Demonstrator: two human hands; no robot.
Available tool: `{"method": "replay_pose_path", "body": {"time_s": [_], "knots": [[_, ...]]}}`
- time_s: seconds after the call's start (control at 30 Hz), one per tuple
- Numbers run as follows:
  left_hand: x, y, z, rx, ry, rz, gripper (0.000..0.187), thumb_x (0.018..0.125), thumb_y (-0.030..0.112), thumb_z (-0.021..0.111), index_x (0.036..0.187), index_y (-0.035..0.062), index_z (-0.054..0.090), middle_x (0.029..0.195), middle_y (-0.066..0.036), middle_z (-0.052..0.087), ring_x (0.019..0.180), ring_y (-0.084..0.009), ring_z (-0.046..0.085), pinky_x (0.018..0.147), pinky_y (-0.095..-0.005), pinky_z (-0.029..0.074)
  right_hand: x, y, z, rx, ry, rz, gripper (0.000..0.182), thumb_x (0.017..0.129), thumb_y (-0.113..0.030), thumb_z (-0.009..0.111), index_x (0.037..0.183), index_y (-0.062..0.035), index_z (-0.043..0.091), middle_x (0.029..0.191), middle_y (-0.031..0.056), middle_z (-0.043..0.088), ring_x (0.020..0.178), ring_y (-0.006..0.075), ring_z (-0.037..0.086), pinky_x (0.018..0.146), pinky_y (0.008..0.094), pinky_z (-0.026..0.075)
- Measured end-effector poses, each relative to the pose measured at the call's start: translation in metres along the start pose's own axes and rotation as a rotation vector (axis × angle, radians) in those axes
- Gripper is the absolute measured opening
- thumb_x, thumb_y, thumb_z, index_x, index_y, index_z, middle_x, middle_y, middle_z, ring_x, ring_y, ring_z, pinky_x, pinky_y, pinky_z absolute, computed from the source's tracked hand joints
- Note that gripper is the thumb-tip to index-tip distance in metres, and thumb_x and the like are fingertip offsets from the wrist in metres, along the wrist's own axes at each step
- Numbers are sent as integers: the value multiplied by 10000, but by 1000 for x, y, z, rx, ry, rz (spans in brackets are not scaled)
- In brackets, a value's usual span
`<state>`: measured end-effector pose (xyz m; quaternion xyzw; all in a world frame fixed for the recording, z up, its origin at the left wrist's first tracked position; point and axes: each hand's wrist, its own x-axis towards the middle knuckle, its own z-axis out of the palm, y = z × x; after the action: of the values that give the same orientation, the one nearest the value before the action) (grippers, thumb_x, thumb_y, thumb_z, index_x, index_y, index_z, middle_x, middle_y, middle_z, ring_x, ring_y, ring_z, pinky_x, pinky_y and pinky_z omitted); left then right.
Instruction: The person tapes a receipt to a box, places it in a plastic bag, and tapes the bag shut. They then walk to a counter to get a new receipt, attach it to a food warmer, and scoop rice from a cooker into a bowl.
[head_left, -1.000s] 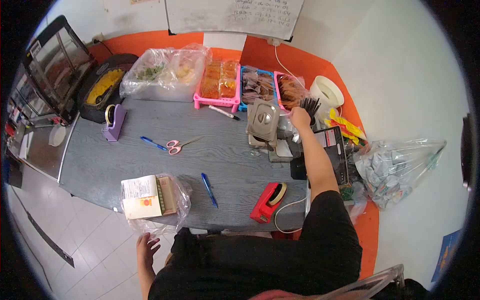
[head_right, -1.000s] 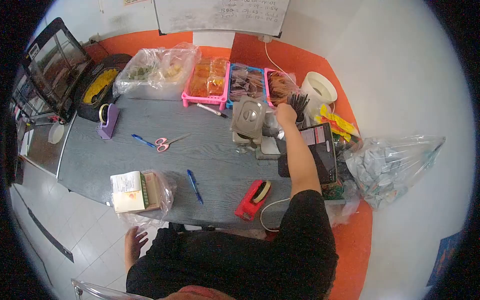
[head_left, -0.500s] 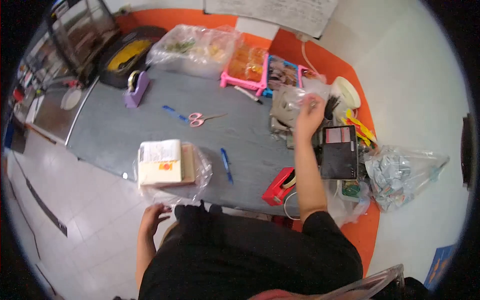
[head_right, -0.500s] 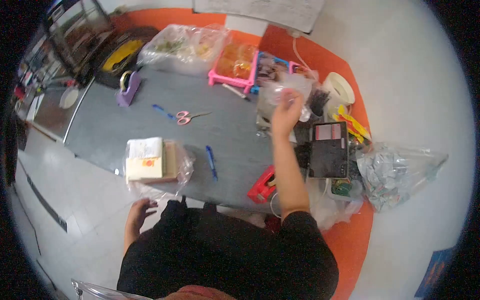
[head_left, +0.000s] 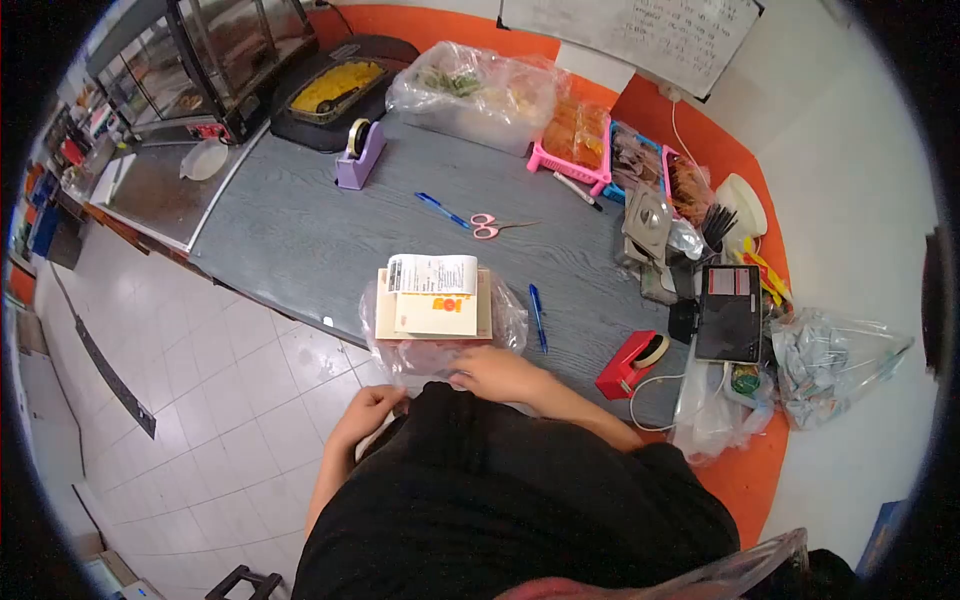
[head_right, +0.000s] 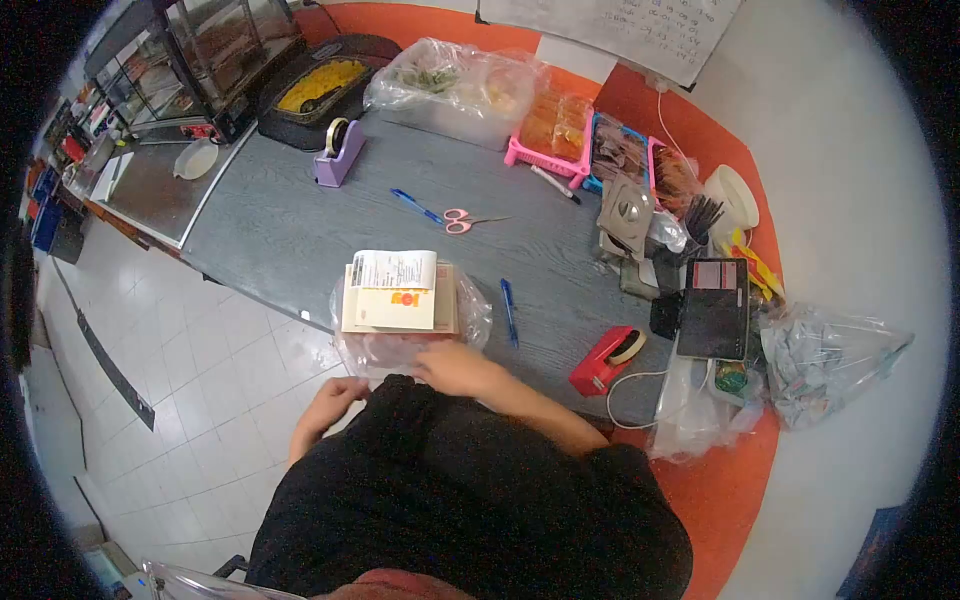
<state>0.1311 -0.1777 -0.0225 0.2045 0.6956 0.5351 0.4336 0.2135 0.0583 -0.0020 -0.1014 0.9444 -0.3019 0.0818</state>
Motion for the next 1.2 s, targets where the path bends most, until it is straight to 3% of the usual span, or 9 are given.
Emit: {"method": "replay_pose_path", "body": {"time_s": [0.1, 0.17, 0.33, 0.4, 0.5, 0.8, 0.87, 1.03, 1.2], "knots": [[15, -5, -32, 97, 329, 20, 310, 855, 276, 501, 836, -23, 582, 688, -61, 572, 661, -116, 505, 623, -248, 407, -25, -6, -53, 455, 143, 205, 299, 761, -239, 597, 967, -24, 578, 978, 160, 568, 845, 270, 563, 710, 382, 447], [38, 4, -38, 203, 650, 252, 326, 843, 295, 511, 909, -22, 550, 751, -74, 573, 682, -131, 519, 626, -254, 415, -26, 7, -49, 214, 701, 471, 288, 739, -233, 620, 936, -25, 595, 881, 145, 591, 791, 242, 570, 676, 338, 444], [119, 16, -64, -313, 468, -164, 314, 811, 288, 553, 892, -15, 546, 757, -81, 569, 661, -123, 509, 563, -232, 405, 14, 94, -16, 434, 687, 641, 273, 734, -194, 631, 924, -4, 582, 798, 93, 593, 714, 173, 548, 629, 283, 427], [140, 12, -74, 90, 567, 29, 293, 793, 268, 581, 856, -18, 567, 692, -57, 561, 611, -104, 478, 540, -222, 385, 25, 97, -30, 743, 557, 634, 290, 739, -189, 631, 945, 5, 566, 804, 79, 591, 701, 154, 540, 622, 271, 422], [114, 57, -73, 97, 699, 438, 270, 765, 242, 613, 798, -22, 570, 633, -38, 541, 576, -88, 446, 519, -229, 366, 22, 75, -50, 490, 927, 543, 284, 753, -182, 623, 945, 17, 554, 834, 58, 583, 700, 121, 525, 621, 252, 414], [48, 56, -71, 79, 214, 207, 207, 805, 194, 562, 808, -13, 570, 648, -28, 551, 590, -100, 490, 539, -243, 397, -40, 32, -24, 1073, 556, 634, 221, 826, -204, 550, 927, -8, 549, 859, 65, 590, 741, 132, 541, 633, 260, 437], [46, 75, -65, -91, 177, 257, 196, 819, 190, 542, 812, -4, 567, 653, -31, 555, 592, -108, 505, 548, -246, 406, -32, 11, -40, 1356, 827, 333, 188, 837, -185, 516, 912, -16, 551, 880, 104, 603, 740, 148, 553, 624, 264, 442], [55, 138, -78, -457, 66, 346, 198, 841, 197, 487, 854, 7, 542, 727, -54, 567, 656, -145, 543, 658, -270, 442, -20, 5, -109, 1564, 775, 173, 94, 827, -140, 498, 877, -63, 517, 866, 148, 604, 615, 142, 526, 563, 239, 415], [19, 215, -55, -382, -13, 483, 230, 836, 173, 482, 958, -19, 515, 833, -80, 561, 727, -162, 566, 692, -283, 452, -10, -33, -169, 1265, 955, 55, 89, 822, -157, 513, 861, -91, 466, 810, 136, 596, 580, 129, 504, 565, 244, 424]]}}
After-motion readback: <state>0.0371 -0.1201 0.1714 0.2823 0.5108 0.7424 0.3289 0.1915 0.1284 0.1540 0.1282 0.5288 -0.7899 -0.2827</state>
